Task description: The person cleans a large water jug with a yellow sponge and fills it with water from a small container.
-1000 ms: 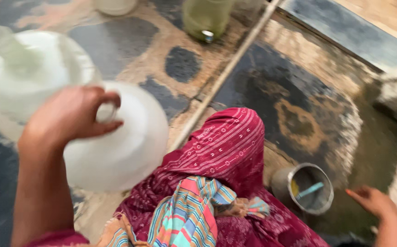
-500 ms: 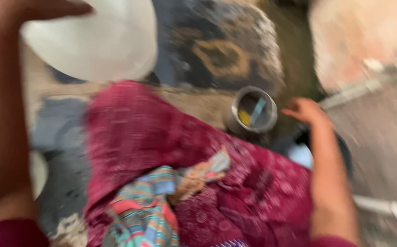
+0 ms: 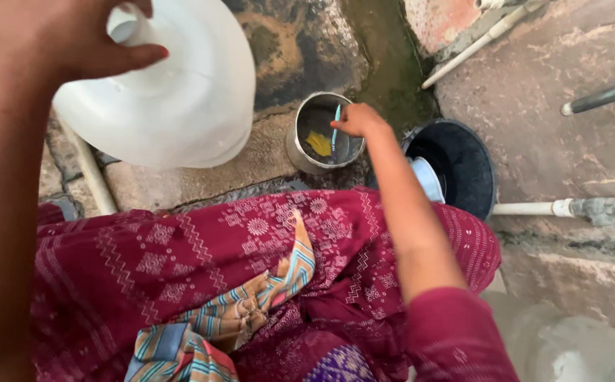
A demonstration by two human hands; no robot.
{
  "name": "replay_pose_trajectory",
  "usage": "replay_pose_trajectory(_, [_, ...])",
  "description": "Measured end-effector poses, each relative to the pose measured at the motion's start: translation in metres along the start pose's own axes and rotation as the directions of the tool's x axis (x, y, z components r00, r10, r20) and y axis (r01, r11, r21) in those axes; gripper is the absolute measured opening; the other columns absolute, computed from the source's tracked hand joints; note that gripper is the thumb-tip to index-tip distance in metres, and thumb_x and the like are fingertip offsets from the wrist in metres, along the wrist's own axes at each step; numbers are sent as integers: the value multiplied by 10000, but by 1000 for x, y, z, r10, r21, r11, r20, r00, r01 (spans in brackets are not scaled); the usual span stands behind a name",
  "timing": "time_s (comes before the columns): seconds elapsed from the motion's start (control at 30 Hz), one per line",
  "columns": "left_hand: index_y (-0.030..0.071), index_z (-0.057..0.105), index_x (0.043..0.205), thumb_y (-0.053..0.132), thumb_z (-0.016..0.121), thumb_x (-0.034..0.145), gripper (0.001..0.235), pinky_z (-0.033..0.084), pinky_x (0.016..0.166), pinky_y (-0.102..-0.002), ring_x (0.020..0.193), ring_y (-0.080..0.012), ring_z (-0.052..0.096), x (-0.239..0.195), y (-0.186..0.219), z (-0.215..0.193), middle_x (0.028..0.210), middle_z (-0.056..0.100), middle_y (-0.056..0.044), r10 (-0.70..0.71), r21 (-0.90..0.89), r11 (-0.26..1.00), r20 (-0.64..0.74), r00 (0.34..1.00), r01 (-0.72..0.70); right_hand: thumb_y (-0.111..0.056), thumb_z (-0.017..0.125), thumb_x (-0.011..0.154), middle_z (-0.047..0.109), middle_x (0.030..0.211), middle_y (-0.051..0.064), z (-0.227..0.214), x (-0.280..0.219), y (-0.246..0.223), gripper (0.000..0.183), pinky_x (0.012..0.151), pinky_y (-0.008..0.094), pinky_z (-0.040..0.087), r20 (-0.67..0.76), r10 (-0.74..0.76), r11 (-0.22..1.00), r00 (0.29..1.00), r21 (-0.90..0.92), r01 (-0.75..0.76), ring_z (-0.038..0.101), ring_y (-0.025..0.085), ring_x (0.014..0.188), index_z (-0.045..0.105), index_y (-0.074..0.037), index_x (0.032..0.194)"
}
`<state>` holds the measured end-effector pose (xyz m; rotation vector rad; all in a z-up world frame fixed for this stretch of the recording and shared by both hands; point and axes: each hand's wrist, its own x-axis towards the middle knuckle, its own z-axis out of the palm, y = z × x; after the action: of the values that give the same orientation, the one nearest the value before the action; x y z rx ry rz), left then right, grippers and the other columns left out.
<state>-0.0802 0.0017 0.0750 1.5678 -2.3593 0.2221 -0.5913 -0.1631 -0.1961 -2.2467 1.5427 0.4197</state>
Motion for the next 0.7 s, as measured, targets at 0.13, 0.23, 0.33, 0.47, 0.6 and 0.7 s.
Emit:
replay_pose_trajectory(0.13, [164,745,1188,517,818,843,499,593,638,-408,740,-270,732,22,40,-14,922,751,-104,-84,140,987,41,996,77,-591,752,858,694,1172,266,60,33,18,638,990,472,520,-35,196,980,980,54,-193,663,411,1125,750,-16,1135])
replay_pose_trajectory(0.23, [173,701,1162,543,793,882,473,585,585,-357,727,-226,724,26,59,-14,955,713,-70,-58,255,965,-46,997,68,-575,792,826,645,1224,314,90,45,23,756,981,488,499,-151,333,923,931,254,-289,624,444,1159,665,64,1209])
replay_pose_trajectory(0.33, [152,658,1096,490,804,901,417,566,591,-352,721,-225,699,30,67,-6,986,663,-69,0,145,989,-124,992,18,-493,831,776,649,1192,300,112,42,18,744,912,497,509,-245,337,829,909,535,-163,639,433,1105,610,63,1218])
replay_pose_trajectory(0.47, [138,613,1039,434,837,888,400,543,638,-380,775,-252,673,41,72,6,967,616,-62,56,50,998,-207,977,-47,-443,781,848,744,990,191,111,41,-3,452,822,446,561,-213,196,841,957,539,-52,727,339,930,707,-43,1045])
replay_pose_trajectory(0.6, [141,626,1100,365,827,891,366,532,661,-393,826,-258,664,43,64,11,999,622,-58,57,23,998,-244,968,-54,-360,789,917,737,886,156,74,35,-22,289,735,483,546,-388,140,945,911,327,-6,715,366,848,728,-82,967])
replay_pose_trajectory(0.7, [95,632,1157,357,845,880,438,526,626,-393,818,-281,667,41,61,15,1098,649,-95,62,-42,996,-324,944,-80,-252,812,869,734,847,144,30,26,-38,226,692,459,555,-587,124,921,800,369,128,728,352,797,696,-69,932])
